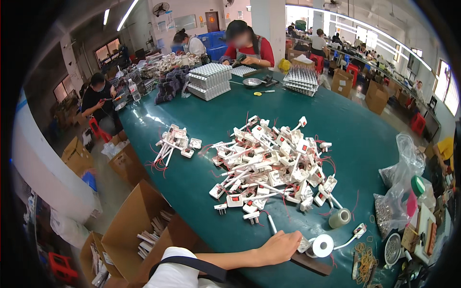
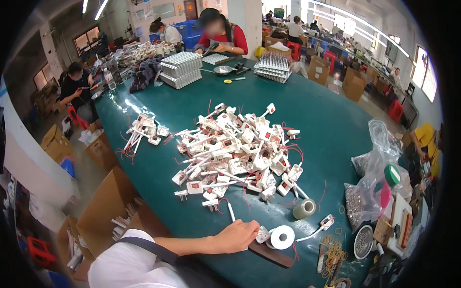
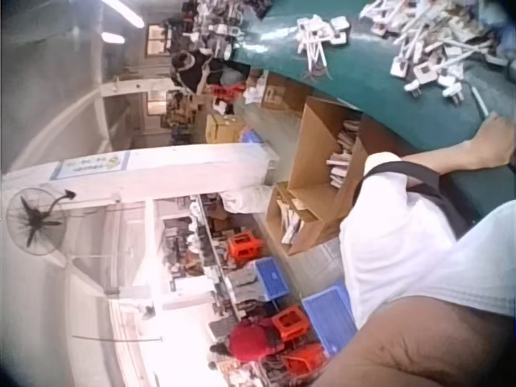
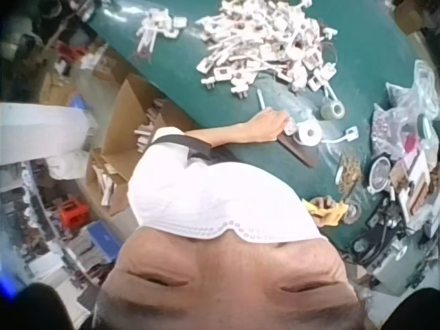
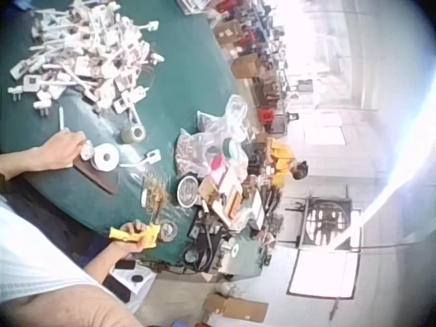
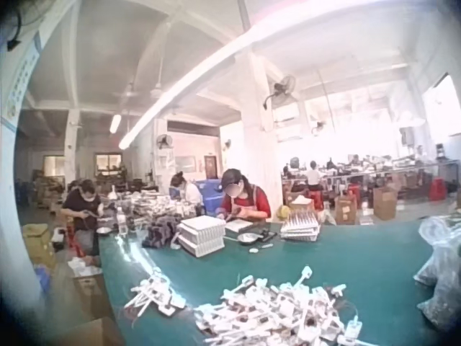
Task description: The person solders wires to electronic switches and plugs using a soldering iron and solder from a spool, cutting the wires with wire cutters.
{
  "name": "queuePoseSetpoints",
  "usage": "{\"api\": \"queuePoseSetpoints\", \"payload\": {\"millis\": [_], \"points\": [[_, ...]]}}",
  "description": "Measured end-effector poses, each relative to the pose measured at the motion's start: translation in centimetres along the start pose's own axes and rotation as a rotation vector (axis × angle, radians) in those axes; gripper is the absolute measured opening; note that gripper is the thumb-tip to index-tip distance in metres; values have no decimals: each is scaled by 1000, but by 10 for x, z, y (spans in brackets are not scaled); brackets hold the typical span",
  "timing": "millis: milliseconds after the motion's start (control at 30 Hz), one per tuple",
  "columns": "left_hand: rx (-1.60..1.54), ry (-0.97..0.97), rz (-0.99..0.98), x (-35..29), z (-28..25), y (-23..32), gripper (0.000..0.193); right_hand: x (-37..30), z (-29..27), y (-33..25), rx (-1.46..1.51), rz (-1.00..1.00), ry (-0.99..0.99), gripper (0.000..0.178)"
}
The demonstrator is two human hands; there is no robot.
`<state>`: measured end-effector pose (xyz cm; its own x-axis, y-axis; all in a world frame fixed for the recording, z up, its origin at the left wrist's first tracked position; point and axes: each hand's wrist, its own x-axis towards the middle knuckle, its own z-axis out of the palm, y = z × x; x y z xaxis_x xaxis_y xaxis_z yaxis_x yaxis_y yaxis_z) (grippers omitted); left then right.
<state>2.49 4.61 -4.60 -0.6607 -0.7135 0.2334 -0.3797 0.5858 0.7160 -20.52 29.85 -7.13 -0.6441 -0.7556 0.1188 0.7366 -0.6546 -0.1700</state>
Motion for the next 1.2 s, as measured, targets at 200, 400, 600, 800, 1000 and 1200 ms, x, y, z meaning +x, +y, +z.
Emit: {"api": "queuePoseSetpoints", "payload": {"millis": [200,400,600,800,1000,1200], "points": [[-355,21,-57,15,-30,6,15,-1,5,5,-53,-91,-90,38],[-500,54,-6,50,-53,37,14,19,95,47,-1595,-80,-148,59],[-533,-43,35,82,-38,47,12,69,107,124,-2037,-586,-567,89],[-588,-255,51,92,-23,40,13,89,89,145,-2048,-635,-471,82],[-722,-346,-37,95,-13,31,12,96,80,134,-2086,-555,-363,79],[-984,-416,-233,100,-24,35,10,99,75,141,-1940,-611,-289,87]]}}
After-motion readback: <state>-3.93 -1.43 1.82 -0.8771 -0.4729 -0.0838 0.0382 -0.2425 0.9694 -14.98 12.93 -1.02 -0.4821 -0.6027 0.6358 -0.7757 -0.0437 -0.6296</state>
